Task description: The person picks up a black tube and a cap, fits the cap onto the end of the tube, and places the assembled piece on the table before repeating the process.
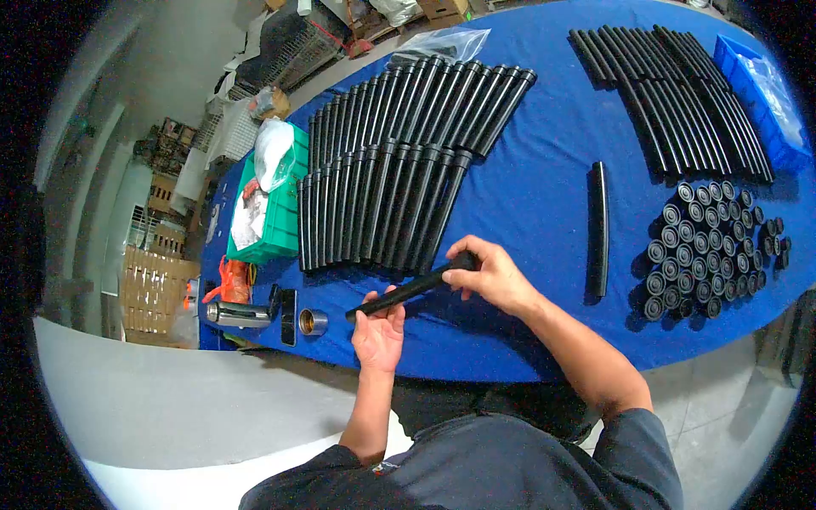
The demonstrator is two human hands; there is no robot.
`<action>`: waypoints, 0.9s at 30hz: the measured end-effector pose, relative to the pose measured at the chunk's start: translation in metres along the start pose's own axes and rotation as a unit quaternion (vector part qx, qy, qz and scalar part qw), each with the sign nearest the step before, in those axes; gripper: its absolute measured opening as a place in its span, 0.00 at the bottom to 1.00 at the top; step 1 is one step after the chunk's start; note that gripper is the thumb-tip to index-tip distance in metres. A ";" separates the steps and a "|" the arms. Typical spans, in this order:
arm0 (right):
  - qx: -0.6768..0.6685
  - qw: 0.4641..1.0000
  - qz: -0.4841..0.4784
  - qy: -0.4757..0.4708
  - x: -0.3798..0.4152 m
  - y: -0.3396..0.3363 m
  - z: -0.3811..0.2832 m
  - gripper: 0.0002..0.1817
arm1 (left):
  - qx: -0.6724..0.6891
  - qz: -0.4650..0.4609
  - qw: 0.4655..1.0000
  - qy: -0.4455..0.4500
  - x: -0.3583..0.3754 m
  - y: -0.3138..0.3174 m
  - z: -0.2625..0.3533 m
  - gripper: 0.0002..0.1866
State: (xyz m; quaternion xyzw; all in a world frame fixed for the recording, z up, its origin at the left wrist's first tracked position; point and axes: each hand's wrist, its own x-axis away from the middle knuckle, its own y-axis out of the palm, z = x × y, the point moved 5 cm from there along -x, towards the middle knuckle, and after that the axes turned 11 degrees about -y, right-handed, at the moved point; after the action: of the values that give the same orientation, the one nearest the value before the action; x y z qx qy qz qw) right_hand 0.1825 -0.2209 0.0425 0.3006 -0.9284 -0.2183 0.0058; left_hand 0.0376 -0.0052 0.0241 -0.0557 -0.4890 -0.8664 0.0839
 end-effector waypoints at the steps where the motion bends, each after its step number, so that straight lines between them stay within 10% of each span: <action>1: -0.019 1.000 0.012 0.004 -0.002 -0.005 -0.002 0.18 | -0.025 0.021 0.999 0.003 0.003 -0.004 0.002 0.29; 9: -0.038 0.997 0.066 0.003 -0.009 -0.026 -0.019 0.20 | -0.350 0.006 0.894 -0.278 0.012 0.040 -0.009 0.32; 13: -0.044 0.998 0.045 0.015 -0.006 -0.024 -0.019 0.20 | -0.638 0.003 0.758 -0.132 -0.005 0.069 -0.042 0.34; 17: -0.111 0.993 0.028 -0.003 -0.009 -0.027 -0.021 0.23 | -0.530 0.063 0.823 -0.193 -0.007 0.070 -0.044 0.33; 27: -0.068 0.997 0.025 0.016 -0.007 -0.025 -0.011 0.23 | -0.582 0.097 0.788 -0.176 0.002 0.074 -0.047 0.32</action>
State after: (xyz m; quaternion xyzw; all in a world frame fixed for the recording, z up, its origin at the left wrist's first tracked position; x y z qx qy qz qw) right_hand 0.2039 -0.2393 0.0431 0.2793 -0.9187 -0.2754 0.0466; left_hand 0.0500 -0.0835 0.0624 -0.2921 0.1100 -0.9495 0.0315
